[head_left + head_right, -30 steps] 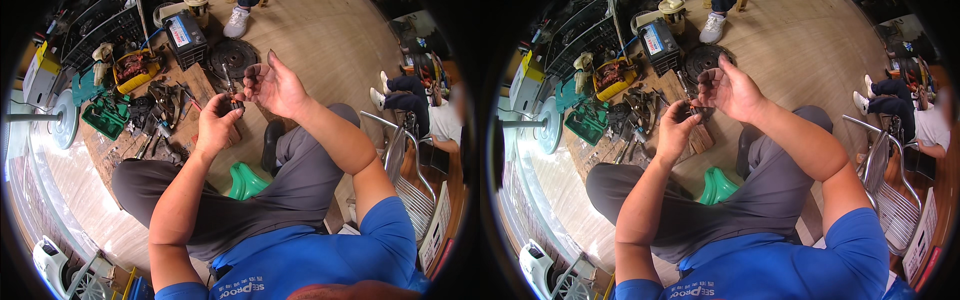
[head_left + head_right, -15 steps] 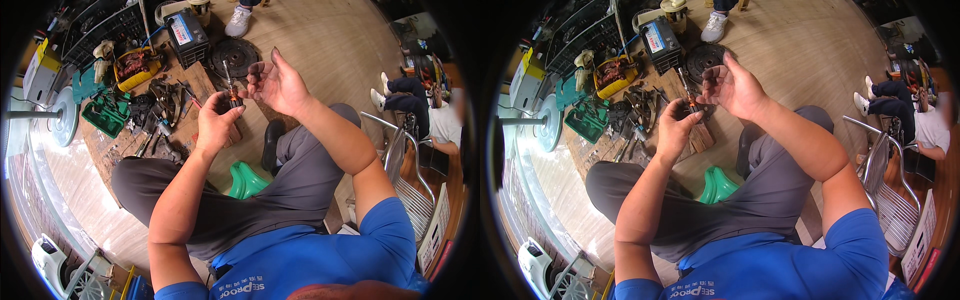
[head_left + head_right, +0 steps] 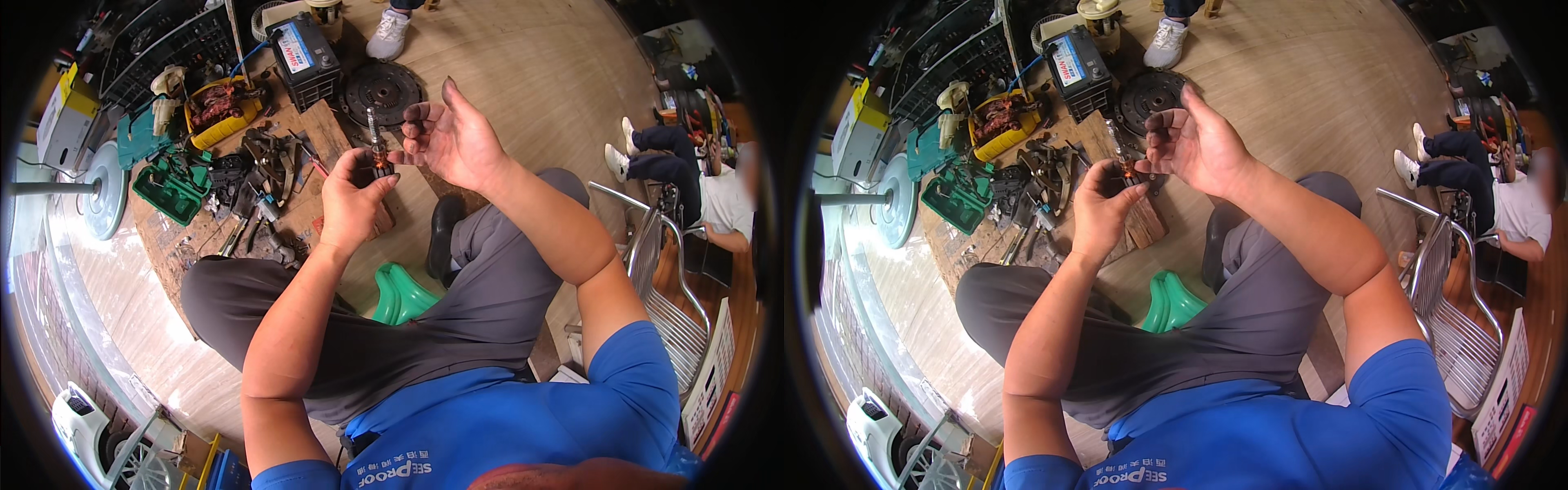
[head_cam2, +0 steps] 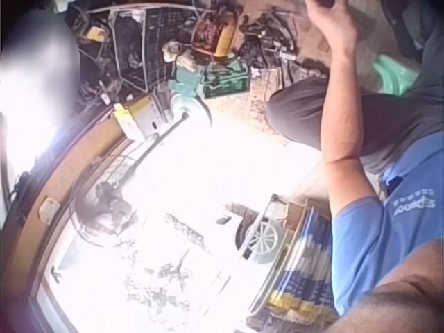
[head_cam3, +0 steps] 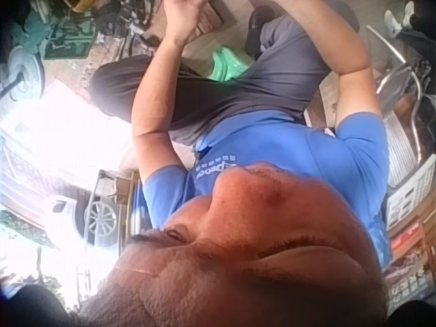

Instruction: The person sits on the floor and uses a screwdriver to adjust and assemble small mechanical components, including a spark plug and other metal parts. The person repeatedly picks up, turns, and manipulates the parts while seated.

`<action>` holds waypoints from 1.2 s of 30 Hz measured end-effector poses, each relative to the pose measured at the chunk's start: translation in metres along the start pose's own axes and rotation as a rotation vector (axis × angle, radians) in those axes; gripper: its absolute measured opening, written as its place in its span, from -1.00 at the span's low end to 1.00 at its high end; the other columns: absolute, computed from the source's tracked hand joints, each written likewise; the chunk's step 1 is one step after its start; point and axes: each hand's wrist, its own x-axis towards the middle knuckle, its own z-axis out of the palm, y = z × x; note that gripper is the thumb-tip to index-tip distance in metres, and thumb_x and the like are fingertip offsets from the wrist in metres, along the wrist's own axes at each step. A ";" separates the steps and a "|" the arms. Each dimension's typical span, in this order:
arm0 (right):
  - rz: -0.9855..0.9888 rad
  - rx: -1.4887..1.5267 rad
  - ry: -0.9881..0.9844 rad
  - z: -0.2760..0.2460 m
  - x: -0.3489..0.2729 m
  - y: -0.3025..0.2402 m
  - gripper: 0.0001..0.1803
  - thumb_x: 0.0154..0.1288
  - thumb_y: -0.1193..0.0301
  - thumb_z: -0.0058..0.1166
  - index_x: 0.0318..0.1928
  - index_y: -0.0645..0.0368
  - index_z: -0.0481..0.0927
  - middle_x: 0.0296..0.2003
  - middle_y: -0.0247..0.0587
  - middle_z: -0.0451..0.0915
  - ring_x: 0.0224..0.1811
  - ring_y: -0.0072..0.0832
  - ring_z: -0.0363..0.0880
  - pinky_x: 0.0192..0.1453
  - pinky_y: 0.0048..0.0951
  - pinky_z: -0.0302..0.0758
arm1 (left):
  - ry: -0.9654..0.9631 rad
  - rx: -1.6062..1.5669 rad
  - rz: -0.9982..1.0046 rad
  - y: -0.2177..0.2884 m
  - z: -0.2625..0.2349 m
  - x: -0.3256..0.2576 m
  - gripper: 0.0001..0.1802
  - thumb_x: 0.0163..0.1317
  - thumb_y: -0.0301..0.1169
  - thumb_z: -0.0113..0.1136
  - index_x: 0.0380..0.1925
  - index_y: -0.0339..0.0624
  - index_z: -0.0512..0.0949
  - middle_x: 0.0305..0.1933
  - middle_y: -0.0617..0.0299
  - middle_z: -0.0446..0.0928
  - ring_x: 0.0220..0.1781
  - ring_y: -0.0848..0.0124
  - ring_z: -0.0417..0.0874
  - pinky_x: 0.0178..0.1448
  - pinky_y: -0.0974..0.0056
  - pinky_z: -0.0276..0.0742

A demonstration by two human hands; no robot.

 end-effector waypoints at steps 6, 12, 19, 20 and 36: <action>-0.006 -0.010 0.071 0.003 0.000 0.002 -0.28 0.48 -0.21 -0.26 -0.12 0.29 0.55 -0.32 -0.15 0.59 -0.28 -0.31 0.59 0.08 0.05 0.56 | 0.052 0.139 0.078 0.003 0.005 -0.002 -0.58 0.04 -0.65 0.46 -0.08 -0.30 0.51 -0.17 0.27 0.64 -0.13 0.52 0.63 0.02 0.39 0.56; 0.004 -0.032 0.073 0.004 0.000 0.003 -0.29 0.48 -0.20 -0.26 -0.14 0.29 0.55 -0.34 -0.12 0.57 -0.26 -0.30 0.58 0.03 0.04 0.59 | 0.053 0.263 0.067 0.007 0.004 -0.003 -0.58 0.03 -0.61 0.48 -0.11 -0.30 0.51 -0.18 0.26 0.64 -0.14 0.52 0.63 0.00 0.38 0.56; 0.012 -0.050 0.072 0.004 0.001 0.004 -0.29 0.49 -0.20 -0.28 -0.13 0.29 0.55 -0.33 -0.12 0.58 -0.26 -0.32 0.57 0.02 0.00 0.60 | 0.035 0.204 0.064 0.009 0.004 -0.003 -0.57 0.02 -0.60 0.49 -0.11 -0.30 0.51 -0.18 0.26 0.63 -0.15 0.52 0.62 -0.01 0.39 0.56; 0.010 -0.058 0.073 0.004 0.001 0.005 -0.29 0.50 -0.19 -0.28 -0.13 0.29 0.55 -0.33 -0.12 0.58 -0.26 -0.32 0.57 0.02 -0.01 0.60 | 0.037 0.206 0.064 0.008 0.004 -0.003 -0.57 0.02 -0.60 0.49 -0.11 -0.30 0.51 -0.19 0.26 0.63 -0.15 0.52 0.62 -0.01 0.39 0.56; -0.004 -0.076 0.066 0.009 0.000 0.012 -0.29 0.51 -0.18 -0.31 -0.13 0.29 0.56 -0.35 -0.16 0.59 -0.25 -0.33 0.60 0.05 -0.06 0.60 | 0.124 0.405 0.123 0.009 0.007 -0.005 -0.57 0.00 -0.50 0.54 -0.17 -0.29 0.51 -0.25 0.21 0.64 -0.22 0.49 0.62 -0.07 0.35 0.57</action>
